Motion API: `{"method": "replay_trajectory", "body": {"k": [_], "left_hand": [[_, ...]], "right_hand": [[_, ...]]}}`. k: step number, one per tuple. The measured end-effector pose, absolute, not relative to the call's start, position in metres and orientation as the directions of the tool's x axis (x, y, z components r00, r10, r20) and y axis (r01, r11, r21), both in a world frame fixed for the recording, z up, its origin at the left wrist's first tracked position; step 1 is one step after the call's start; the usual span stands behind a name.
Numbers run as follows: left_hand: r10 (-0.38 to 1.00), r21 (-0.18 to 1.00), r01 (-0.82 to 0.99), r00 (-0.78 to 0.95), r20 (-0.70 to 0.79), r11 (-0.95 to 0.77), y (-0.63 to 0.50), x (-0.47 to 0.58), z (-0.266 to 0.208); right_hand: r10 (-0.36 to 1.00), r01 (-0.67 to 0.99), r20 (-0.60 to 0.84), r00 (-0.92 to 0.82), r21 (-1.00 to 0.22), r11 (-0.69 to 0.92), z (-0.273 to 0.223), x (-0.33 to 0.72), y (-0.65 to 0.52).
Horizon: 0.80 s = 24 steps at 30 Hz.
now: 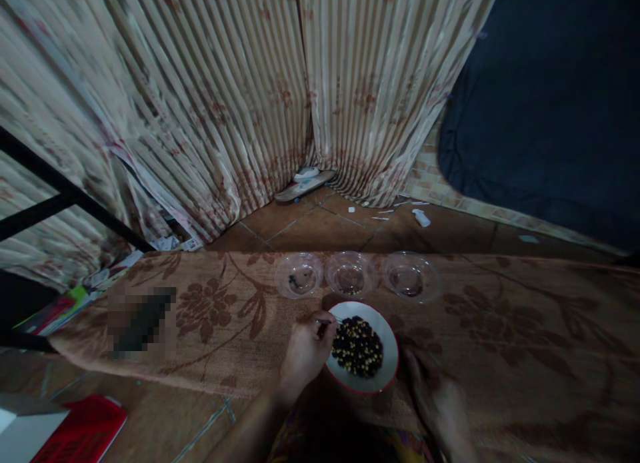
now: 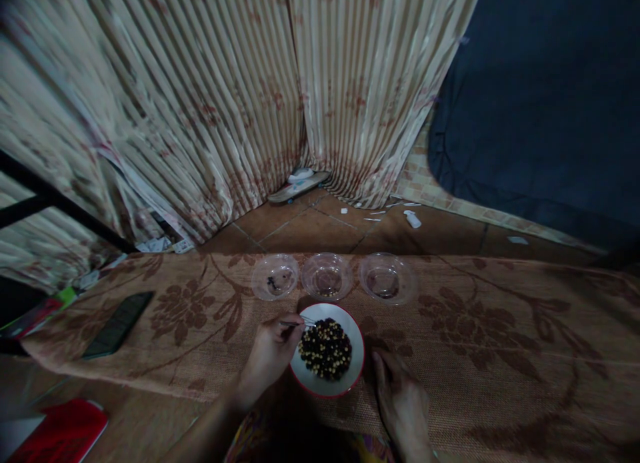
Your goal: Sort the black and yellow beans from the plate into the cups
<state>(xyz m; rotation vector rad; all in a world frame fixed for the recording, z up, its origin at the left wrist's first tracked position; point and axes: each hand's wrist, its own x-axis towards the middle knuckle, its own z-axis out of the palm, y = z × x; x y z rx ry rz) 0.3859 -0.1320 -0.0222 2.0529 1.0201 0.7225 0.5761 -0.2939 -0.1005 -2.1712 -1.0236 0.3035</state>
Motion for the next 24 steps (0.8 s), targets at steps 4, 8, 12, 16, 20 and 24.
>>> {"method": "replay_trajectory", "body": {"k": [4,8,12,16,20,24], "left_hand": [[0.846,0.822,0.408,0.509,0.157,-0.398,-0.132,0.384,-0.023],[0.87,0.86,0.376,0.471,0.145,-0.346,-0.13,0.382,-0.026],[0.879,0.886,0.342,0.459,0.132,-0.312,-0.127,0.38,-0.026],[0.894,0.918,0.302,0.434,0.109,-0.258,-0.122,0.377,-0.023],[0.927,0.953,0.237,0.362,0.094,-0.189,-0.112,0.372,-0.02],[0.961,0.975,0.175,0.262,0.092,-0.141,-0.096,0.365,-0.011]], "right_hand": [[0.743,0.585,0.079,0.665,-0.674,-0.451,-0.102,0.576,-0.294],[0.748,0.605,0.1,0.656,-0.663,-0.442,-0.103,0.576,-0.295],[0.746,0.62,0.112,0.657,-0.643,-0.45,-0.104,0.577,-0.295],[0.74,0.636,0.135,0.659,-0.626,-0.452,-0.104,0.578,-0.294],[0.741,0.646,0.148,0.655,-0.619,-0.447,-0.11,0.579,-0.294],[0.73,0.631,0.107,0.675,-0.596,-0.496,-0.118,0.582,-0.296]]}}
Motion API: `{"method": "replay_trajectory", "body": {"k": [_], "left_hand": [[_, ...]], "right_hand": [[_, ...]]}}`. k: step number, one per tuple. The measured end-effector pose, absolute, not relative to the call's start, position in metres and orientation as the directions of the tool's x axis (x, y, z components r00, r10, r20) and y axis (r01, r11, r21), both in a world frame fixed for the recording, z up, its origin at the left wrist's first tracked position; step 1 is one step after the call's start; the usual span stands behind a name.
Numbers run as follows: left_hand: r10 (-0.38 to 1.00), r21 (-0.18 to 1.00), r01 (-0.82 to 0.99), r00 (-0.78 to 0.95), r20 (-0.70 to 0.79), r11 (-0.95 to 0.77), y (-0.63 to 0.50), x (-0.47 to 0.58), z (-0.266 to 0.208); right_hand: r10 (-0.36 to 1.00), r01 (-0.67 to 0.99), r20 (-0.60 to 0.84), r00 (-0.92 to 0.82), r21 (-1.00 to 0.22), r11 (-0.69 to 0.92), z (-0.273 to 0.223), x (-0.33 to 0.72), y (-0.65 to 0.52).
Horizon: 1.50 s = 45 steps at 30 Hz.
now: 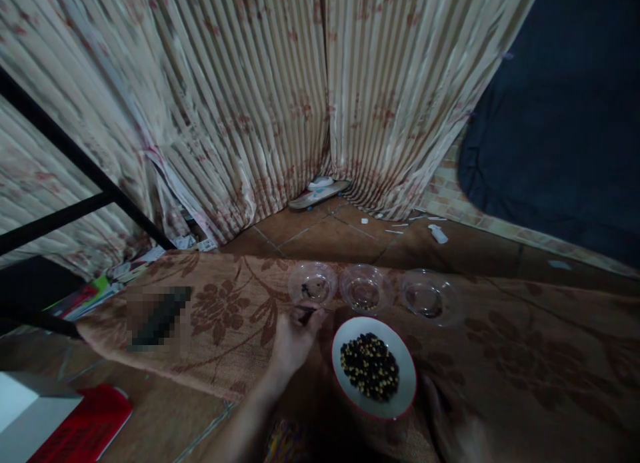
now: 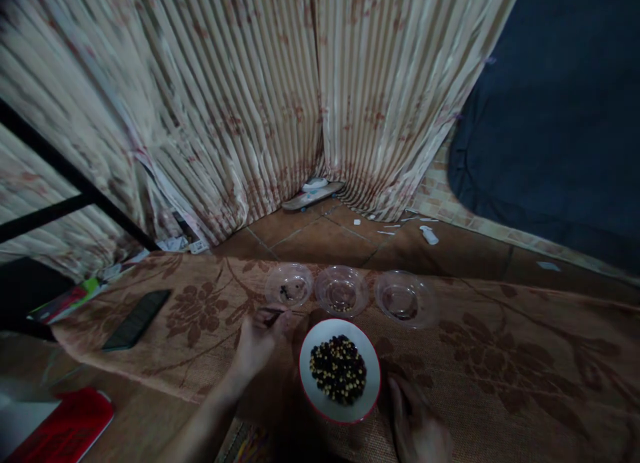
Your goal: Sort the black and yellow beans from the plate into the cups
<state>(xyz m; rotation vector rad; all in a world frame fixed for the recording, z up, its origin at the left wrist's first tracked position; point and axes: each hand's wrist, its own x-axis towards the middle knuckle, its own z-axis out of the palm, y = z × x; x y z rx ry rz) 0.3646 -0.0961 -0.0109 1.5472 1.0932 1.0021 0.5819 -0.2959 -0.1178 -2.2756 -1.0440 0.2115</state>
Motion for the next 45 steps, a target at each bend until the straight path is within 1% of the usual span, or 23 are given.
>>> {"method": "replay_trajectory", "body": {"k": [3,6,10,13,15,17,19,22,24,26,29,32,38,42,45], "left_hand": [[0.973,0.975,0.153,0.19,0.131,-0.162,-0.079,0.358,-0.003],[0.979,0.964,0.191,0.125,0.161,-0.183,-0.06,0.35,0.0],[0.973,0.922,0.31,0.104,0.207,-0.23,-0.043,0.34,-0.005],[0.966,0.87,0.419,0.094,0.242,-0.259,-0.04,0.335,-0.009],[0.963,0.847,0.46,0.089,0.253,-0.265,-0.041,0.334,-0.01],[0.965,0.849,0.462,0.082,0.247,-0.257,-0.043,0.334,-0.01],[0.972,0.885,0.403,0.08,0.219,-0.232,-0.048,0.337,-0.009],[0.975,0.951,0.238,0.143,0.168,-0.199,-0.062,0.346,-0.006],[0.963,0.97,0.145,0.213,0.165,-0.198,-0.075,0.354,-0.004],[0.949,0.976,0.088,0.264,0.17,-0.199,-0.089,0.362,-0.002],[0.907,0.979,0.138,0.413,0.081,-0.15,-0.107,0.373,-0.002],[0.864,0.961,0.213,0.501,0.048,-0.177,-0.118,0.38,-0.007],[0.858,0.918,0.318,0.511,0.042,-0.235,-0.121,0.386,-0.017],[0.855,0.899,0.344,0.515,0.062,-0.272,-0.121,0.388,-0.017],[0.852,0.89,0.343,0.516,0.089,-0.301,-0.123,0.389,-0.019]], "right_hand": [[0.73,0.608,0.054,0.682,-0.597,-0.524,-0.121,0.587,-0.298],[0.761,0.621,0.028,0.648,-0.598,-0.507,-0.122,0.594,-0.299],[0.819,0.693,0.083,0.567,-0.586,-0.421,-0.121,0.602,-0.299],[0.822,0.712,0.111,0.558,-0.574,-0.405,-0.12,0.602,-0.299],[0.827,0.712,0.109,0.551,-0.578,-0.399,-0.12,0.601,-0.3],[0.813,0.695,0.097,0.574,-0.583,-0.421,-0.121,0.597,-0.299],[0.782,0.661,0.084,0.618,-0.594,-0.459,-0.122,0.593,-0.299],[0.744,0.618,0.075,0.664,-0.615,-0.489,-0.12,0.587,-0.297],[0.743,0.613,0.071,0.666,-0.62,-0.49,-0.116,0.584,-0.296],[0.741,0.612,0.064,0.668,-0.614,-0.499,-0.113,0.582,-0.295],[0.731,0.609,0.076,0.678,-0.614,-0.502,-0.109,0.58,-0.294],[0.737,0.621,0.107,0.667,-0.627,-0.471,-0.107,0.579,-0.293],[0.75,0.636,0.131,0.649,-0.634,-0.44,-0.105,0.578,-0.294],[0.747,0.641,0.136,0.65,-0.627,-0.443,-0.102,0.577,-0.293],[0.755,0.63,0.126,0.643,-0.648,-0.428,-0.102,0.576,-0.293]]}}
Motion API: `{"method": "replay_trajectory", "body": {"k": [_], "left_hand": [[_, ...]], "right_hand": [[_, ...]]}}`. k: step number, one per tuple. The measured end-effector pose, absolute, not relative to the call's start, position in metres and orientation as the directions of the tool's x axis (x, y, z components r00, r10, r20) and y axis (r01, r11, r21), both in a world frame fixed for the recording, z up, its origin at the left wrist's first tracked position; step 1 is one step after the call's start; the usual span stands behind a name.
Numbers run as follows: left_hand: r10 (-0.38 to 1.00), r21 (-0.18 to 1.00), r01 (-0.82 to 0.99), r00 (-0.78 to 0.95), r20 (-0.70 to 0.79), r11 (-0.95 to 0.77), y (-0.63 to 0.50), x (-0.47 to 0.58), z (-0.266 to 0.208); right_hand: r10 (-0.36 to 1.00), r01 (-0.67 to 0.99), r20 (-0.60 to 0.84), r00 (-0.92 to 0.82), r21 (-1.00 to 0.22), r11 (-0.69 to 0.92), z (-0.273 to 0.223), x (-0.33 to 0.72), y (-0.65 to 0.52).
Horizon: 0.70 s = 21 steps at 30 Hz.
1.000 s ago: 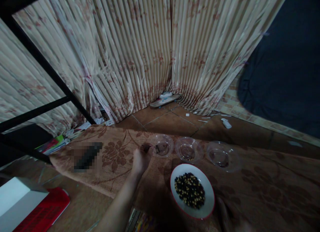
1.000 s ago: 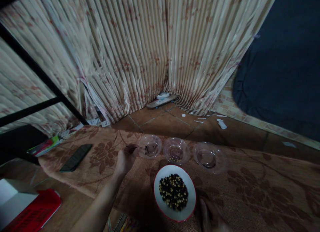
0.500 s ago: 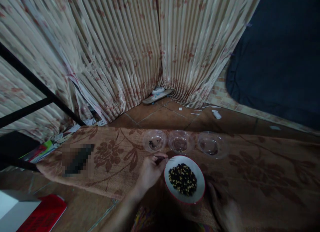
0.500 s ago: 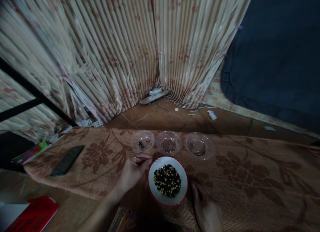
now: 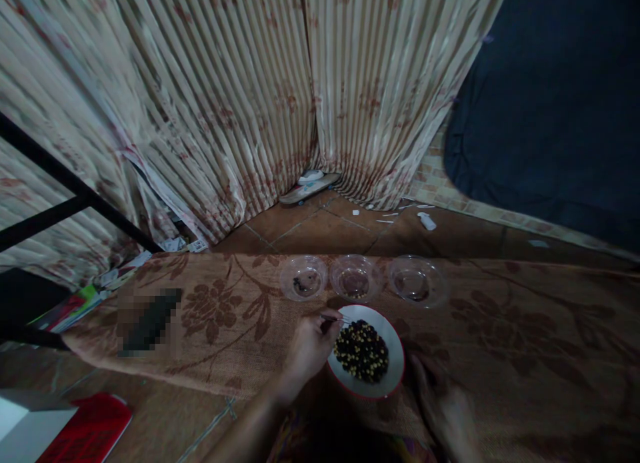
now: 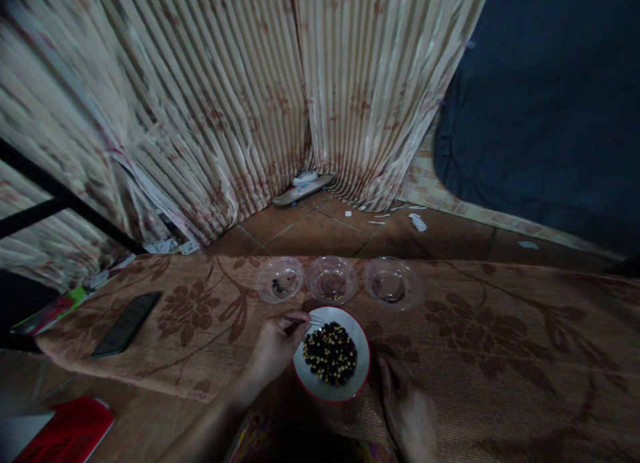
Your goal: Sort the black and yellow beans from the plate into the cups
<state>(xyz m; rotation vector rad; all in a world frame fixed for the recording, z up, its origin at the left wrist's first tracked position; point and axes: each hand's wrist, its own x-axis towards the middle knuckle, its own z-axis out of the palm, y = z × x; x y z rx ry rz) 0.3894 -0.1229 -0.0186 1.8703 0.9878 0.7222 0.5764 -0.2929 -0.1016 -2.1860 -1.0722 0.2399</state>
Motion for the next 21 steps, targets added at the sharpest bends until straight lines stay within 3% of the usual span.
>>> {"method": "replay_trajectory", "body": {"k": [21], "left_hand": [[0.821,0.829,0.387,0.552,0.143,-0.404,-0.1265,0.3949,-0.0178]], "right_hand": [[0.761,0.652,0.145,0.633,-0.63,-0.422,-0.1044,0.5771,-0.2951]]}}
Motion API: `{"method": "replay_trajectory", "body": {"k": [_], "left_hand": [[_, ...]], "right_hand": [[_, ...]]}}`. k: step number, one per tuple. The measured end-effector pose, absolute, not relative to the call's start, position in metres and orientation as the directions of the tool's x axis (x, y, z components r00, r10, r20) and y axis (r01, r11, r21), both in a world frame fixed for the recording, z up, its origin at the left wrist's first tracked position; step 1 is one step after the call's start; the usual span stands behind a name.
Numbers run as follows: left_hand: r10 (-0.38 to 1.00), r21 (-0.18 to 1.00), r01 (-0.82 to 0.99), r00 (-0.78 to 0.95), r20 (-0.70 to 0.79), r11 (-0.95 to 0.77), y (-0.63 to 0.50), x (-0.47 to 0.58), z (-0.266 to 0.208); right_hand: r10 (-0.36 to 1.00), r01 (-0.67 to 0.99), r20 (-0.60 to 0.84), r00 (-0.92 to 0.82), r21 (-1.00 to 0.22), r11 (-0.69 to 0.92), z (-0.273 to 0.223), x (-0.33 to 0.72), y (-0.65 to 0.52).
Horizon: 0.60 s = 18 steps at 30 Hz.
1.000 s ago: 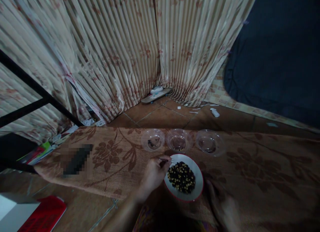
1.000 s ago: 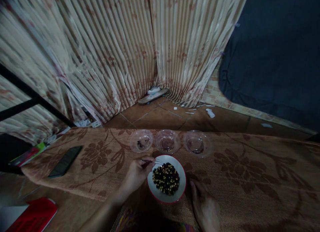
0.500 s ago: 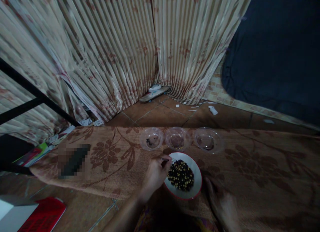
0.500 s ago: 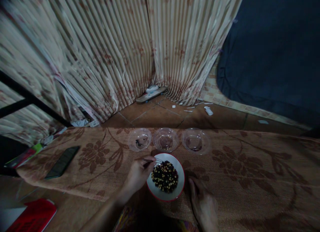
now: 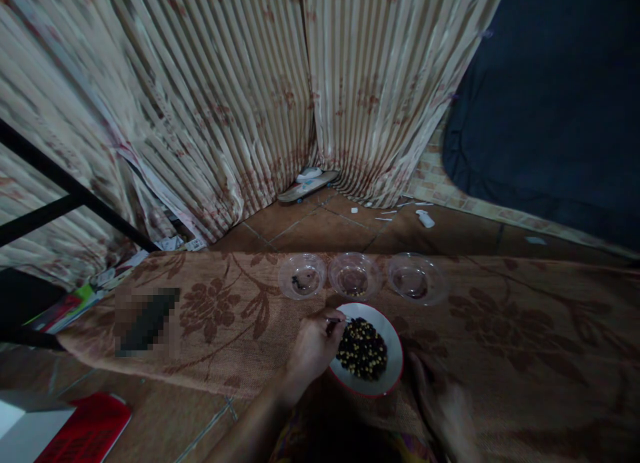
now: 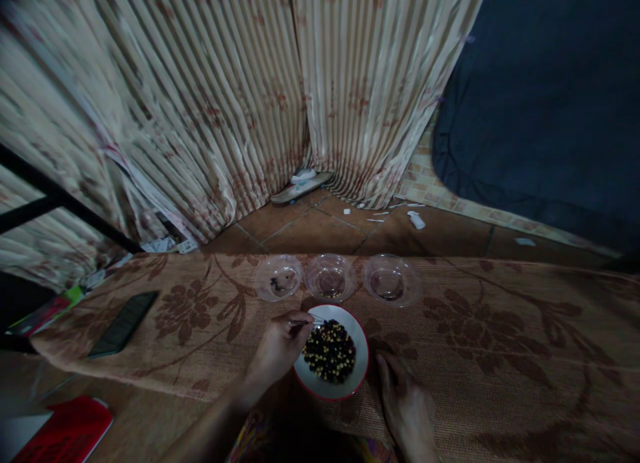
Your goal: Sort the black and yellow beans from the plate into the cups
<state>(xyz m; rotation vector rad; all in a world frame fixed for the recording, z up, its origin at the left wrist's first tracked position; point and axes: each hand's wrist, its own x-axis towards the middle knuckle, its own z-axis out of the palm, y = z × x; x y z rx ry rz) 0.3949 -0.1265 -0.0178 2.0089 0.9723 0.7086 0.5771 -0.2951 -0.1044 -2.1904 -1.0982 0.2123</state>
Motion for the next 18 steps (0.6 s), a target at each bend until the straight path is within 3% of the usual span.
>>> {"method": "replay_trajectory", "body": {"k": [18], "left_hand": [[0.772,0.78,0.403,0.615,0.157,-0.479,-0.1264,0.395,-0.0135]], "right_hand": [[0.746,0.613,0.107,0.658,-0.651,-0.448,-0.1034,0.5753,-0.2946]]}}
